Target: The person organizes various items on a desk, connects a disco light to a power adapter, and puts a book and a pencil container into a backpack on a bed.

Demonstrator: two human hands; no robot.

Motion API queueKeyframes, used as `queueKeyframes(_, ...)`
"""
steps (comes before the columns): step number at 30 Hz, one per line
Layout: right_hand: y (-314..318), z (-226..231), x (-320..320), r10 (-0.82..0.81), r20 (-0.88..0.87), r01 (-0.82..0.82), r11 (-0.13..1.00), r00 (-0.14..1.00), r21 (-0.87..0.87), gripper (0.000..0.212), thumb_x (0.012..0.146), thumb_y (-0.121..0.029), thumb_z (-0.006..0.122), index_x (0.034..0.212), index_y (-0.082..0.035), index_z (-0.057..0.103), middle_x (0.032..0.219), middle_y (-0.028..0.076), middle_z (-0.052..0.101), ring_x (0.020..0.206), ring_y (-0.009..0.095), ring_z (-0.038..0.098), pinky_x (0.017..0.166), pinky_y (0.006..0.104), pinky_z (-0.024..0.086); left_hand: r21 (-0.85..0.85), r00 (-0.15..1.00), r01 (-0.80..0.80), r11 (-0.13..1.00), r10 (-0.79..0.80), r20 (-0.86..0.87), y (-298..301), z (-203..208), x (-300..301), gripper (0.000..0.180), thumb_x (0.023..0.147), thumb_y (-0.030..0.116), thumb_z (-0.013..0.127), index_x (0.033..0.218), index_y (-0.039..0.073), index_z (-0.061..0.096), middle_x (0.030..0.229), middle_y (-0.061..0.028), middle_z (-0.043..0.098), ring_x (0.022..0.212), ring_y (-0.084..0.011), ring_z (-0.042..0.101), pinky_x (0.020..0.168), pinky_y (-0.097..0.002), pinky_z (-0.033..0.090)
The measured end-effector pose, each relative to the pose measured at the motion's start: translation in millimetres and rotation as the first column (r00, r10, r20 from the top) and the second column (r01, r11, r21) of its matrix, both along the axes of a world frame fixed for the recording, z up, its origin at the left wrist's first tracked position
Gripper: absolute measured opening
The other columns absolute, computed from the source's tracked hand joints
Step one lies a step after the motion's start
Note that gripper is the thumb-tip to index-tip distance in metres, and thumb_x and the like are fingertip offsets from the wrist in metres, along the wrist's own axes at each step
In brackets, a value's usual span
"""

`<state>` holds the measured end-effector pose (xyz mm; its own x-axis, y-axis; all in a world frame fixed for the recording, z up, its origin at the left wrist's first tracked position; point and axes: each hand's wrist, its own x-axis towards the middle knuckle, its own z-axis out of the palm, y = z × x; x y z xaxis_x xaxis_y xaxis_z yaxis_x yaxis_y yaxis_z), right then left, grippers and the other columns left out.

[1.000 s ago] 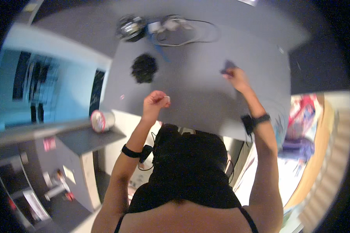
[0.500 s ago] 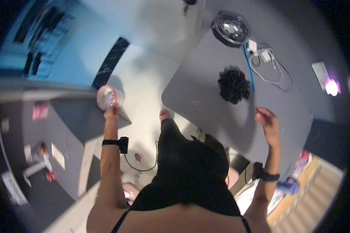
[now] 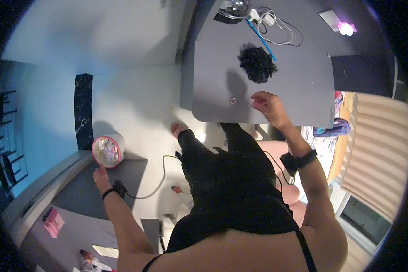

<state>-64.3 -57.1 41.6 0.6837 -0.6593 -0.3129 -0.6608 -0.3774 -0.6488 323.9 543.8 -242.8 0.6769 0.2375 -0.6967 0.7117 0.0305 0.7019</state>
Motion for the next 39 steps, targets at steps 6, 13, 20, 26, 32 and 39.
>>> queueKeyframes(6,29,-60,23,0.196,-0.118,-0.222,0.932,0.973,-0.285,0.027,0.074,-0.008,0.064,0.098,-0.003,0.053,0.097,0.015,0.055,0.084,0.032,0.058,0.074,0.0377,0.048,-0.419,0.952,0.132,0.899,-0.233,-0.200,-141,13,-38,0.027,0.089,0.013,0.054,0.112,0.000,0.050,0.101,-0.0118,0.059,0.086,-0.0206,0.060,0.080,-0.0316,0.051)
queueKeyframes(13,39,-79,19,0.078,-0.057,-0.094,0.911,0.995,-0.402,0.017,0.075,-0.004,0.059,0.088,-0.004,0.049,0.095,0.016,0.052,0.091,0.035,0.055,0.078,0.0410,0.046,-0.328,0.754,0.618,0.714,-0.656,-0.008,-256,88,-66,0.024,0.088,0.012,0.054,0.110,0.003,0.053,0.099,-0.0100,0.061,0.089,-0.0182,0.060,0.080,-0.0290,0.050)
queueKeyframes(20,75,-68,-51,-0.667,0.454,0.563,0.744,0.591,0.360,0.010,0.079,-0.003,0.062,0.084,0.001,0.054,0.076,0.008,0.058,0.069,0.020,0.059,0.062,0.0294,0.050,0.226,0.175,0.919,0.322,-0.848,0.500,-359,153,-118,0.016,0.086,0.004,0.052,0.101,0.004,0.056,0.094,-0.0074,0.059,0.085,-0.0176,0.057,0.074,-0.0283,0.047)
queueKeyframes(26,92,-104,-184,-0.947,0.282,0.643,0.123,-0.150,0.756,0.011,0.089,-0.012,0.053,0.085,-0.001,0.052,0.074,0.008,0.059,0.066,0.015,0.059,0.063,0.0259,0.051,0.739,-0.555,0.674,0.009,-0.653,0.514,-431,215,-209,0.031,0.081,0.003,0.054,0.112,0.000,0.050,0.118,-0.0160,0.046,0.107,-0.0317,0.046,0.089,-0.0401,0.039)
queueKeyframes(32,40,-174,-243,-0.900,0.178,0.385,0.013,-0.397,0.923,0.012,0.092,-0.016,0.049,0.088,-0.004,0.050,0.091,0.010,0.060,0.082,0.017,0.060,0.076,0.0301,0.051,0.847,-0.849,0.397,-0.354,-0.493,0.192,-466,205,-283,0.064,0.078,0.011,0.061,0.133,0.002,0.029,0.140,-0.0173,0.025,0.127,-0.0355,0.025,0.104,-0.0451,0.023)
queueKeyframes(39,-46,-231,-255,-0.764,0.116,0.142,0.033,-0.635,0.989,0.009,0.090,-0.010,0.048,0.090,-0.002,0.053,0.087,0.009,0.058,0.078,0.016,0.057,0.071,0.0278,0.052,0.906,-0.850,0.165,-0.390,-0.522,-0.070,-463,191,-300,0.072,0.080,0.022,0.059,0.139,0.005,0.022,0.143,-0.0197,0.018,0.130,-0.0377,0.018,0.104,-0.0522,0.015)
